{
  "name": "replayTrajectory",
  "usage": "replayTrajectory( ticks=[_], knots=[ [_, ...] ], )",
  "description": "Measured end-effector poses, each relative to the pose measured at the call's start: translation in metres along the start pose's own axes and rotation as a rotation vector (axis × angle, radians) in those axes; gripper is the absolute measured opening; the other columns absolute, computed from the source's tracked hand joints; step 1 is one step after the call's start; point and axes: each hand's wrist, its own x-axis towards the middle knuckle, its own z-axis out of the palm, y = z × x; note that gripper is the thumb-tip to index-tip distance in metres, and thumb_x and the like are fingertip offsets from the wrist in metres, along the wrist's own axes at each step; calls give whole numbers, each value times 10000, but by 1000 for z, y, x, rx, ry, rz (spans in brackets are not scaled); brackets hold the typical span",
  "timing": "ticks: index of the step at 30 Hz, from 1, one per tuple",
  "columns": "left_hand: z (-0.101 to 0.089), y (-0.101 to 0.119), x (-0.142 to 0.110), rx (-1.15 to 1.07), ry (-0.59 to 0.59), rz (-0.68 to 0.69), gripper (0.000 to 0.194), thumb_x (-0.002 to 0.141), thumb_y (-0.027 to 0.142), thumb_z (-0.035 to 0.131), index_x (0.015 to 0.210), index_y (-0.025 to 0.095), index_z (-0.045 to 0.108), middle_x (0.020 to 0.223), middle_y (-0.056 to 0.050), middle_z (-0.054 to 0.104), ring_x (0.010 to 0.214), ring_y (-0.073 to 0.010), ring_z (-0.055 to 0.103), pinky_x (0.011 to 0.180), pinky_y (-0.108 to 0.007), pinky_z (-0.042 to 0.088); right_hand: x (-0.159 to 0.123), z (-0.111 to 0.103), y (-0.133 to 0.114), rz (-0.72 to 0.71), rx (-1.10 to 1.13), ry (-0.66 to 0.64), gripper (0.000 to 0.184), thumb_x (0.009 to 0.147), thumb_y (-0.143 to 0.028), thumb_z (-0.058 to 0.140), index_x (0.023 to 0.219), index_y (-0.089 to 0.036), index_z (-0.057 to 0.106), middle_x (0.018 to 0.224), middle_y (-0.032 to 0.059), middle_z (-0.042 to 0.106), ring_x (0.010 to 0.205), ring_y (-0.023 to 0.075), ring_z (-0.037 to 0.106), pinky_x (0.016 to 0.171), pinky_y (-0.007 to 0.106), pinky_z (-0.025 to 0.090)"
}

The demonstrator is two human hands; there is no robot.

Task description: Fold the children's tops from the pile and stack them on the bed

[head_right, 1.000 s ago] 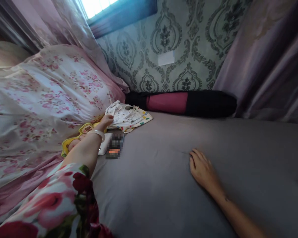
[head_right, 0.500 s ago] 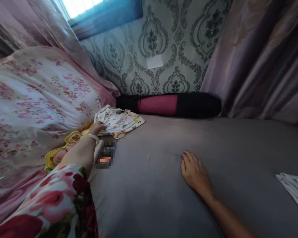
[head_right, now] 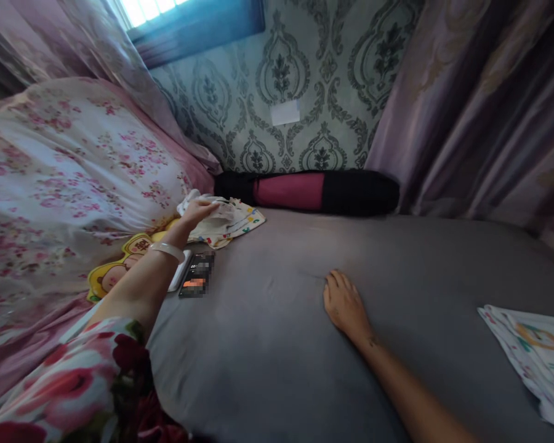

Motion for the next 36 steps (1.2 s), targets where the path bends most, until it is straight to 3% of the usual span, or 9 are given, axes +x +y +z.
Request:
replayTrajectory(
  ticks=[5,11,16,20,24,28,31,33,36],
  knots=[
    [24,53,-22,-356,-47,101,258,783,333,657,629,134,603,553,11,521,556,-83,450,562,-211,345,1,-3,-3,9,-20,-21,443,956,-253,291,1192,-94,630,1311,180,583,1250,293,513,1052,433,409],
    [75,111,-56,-824,-202,-27,215,728,267,737,685,146,565,668,-39,664,504,-56,499,544,-189,400,0,-2,-5,15,29,8,417,952,-246,324,1190,-98,633,1311,179,584,1253,284,507,1050,438,399],
    [123,138,-95,-986,-311,-69,178,781,198,678,677,143,546,677,-58,697,499,-58,541,508,-170,383,0,-3,-4,27,56,-1,407,954,-248,333,1175,-115,648,1311,163,588,1248,271,512,1053,420,399],
    [154,147,-125,-1027,-398,-92,241,788,241,709,663,152,523,714,-66,714,519,-59,569,484,-157,363,5,-7,-4,99,175,-47,344,910,-209,424,1138,-141,673,1315,147,594,1228,254,532,1049,399,402],
    [171,148,-149,-1032,-486,-126,262,780,274,732,666,145,535,750,-76,723,554,-57,586,501,-154,380,20,-13,-16,285,470,-90,276,880,-176,465,981,-183,722,1020,98,726,970,206,656,890,335,495],
    [181,146,-163,-1017,-528,-149,278,724,308,786,682,142,568,776,-74,728,571,-63,589,495,-161,369,38,-22,-47,507,787,-46,183,855,-206,532,807,-187,707,820,45,725,740,158,654,686,262,524],
    [186,143,-169,-995,-536,-151,267,697,320,798,667,143,599,792,-71,731,572,-63,576,493,-170,357,46,-26,-75,749,1156,-87,115,836,-191,573,750,-168,646,747,31,697,576,115,610,499,210,489],
    [187,142,-172,-957,-537,-135,250,678,336,804,678,142,646,789,-66,727,581,-69,570,497,-180,352,51,-26,-93,879,1354,-99,107,820,-168,610,713,-166,600,667,10,658,513,93,580,451,188,471],
    [184,140,-177,-885,-535,-105,258,653,373,809,702,142,704,767,-62,713,588,-83,559,498,-198,339,58,-24,-114,957,1496,-107,147,818,-135,622,696,-175,550,570,-32,591,463,80,558,464,184,490]
  ],
)
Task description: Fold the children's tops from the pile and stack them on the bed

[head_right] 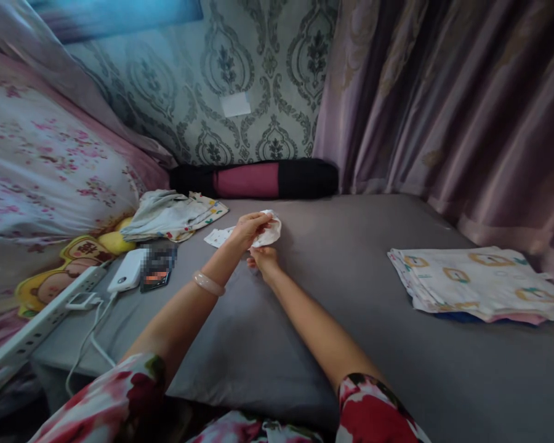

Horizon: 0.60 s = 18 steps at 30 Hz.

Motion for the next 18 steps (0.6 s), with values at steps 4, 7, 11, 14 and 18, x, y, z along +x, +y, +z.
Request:
replayTrajectory(
  ticks=[4,7,11,14,18],
  knots=[
    [-3,1,-6,70,-4,8,280,644,414,789,685,146,721,704,-56,682,593,-105,548,514,-223,330,2,17,0,83,158,108,171,888,-160,542,723,-196,511,542,-49,562,428,74,547,459,175,490],
    [-8,3,-7,107,39,61,251,647,395,765,674,150,712,670,-35,647,604,-112,536,543,-233,342,5,16,3,73,181,177,175,905,-180,488,735,-193,526,601,-35,597,417,71,539,423,180,468],
    [-21,6,-3,216,209,246,217,672,368,715,631,159,670,624,3,559,639,-130,520,609,-255,383,10,-9,8,-108,27,206,170,850,-238,509,700,-189,572,656,-12,639,506,104,597,418,189,436],
    [-33,10,2,311,429,440,161,674,311,698,630,163,650,822,-34,603,860,-177,570,779,-282,430,15,-40,5,-287,-186,231,175,783,-310,537,681,-189,613,622,-6,644,648,152,647,506,206,460],
    [-42,17,0,322,482,586,79,701,249,642,679,173,638,920,-38,616,948,-175,561,855,-279,419,19,-78,-15,-446,-329,202,238,747,-395,502,677,-195,609,677,8,668,745,180,648,631,246,495]
  ],
)
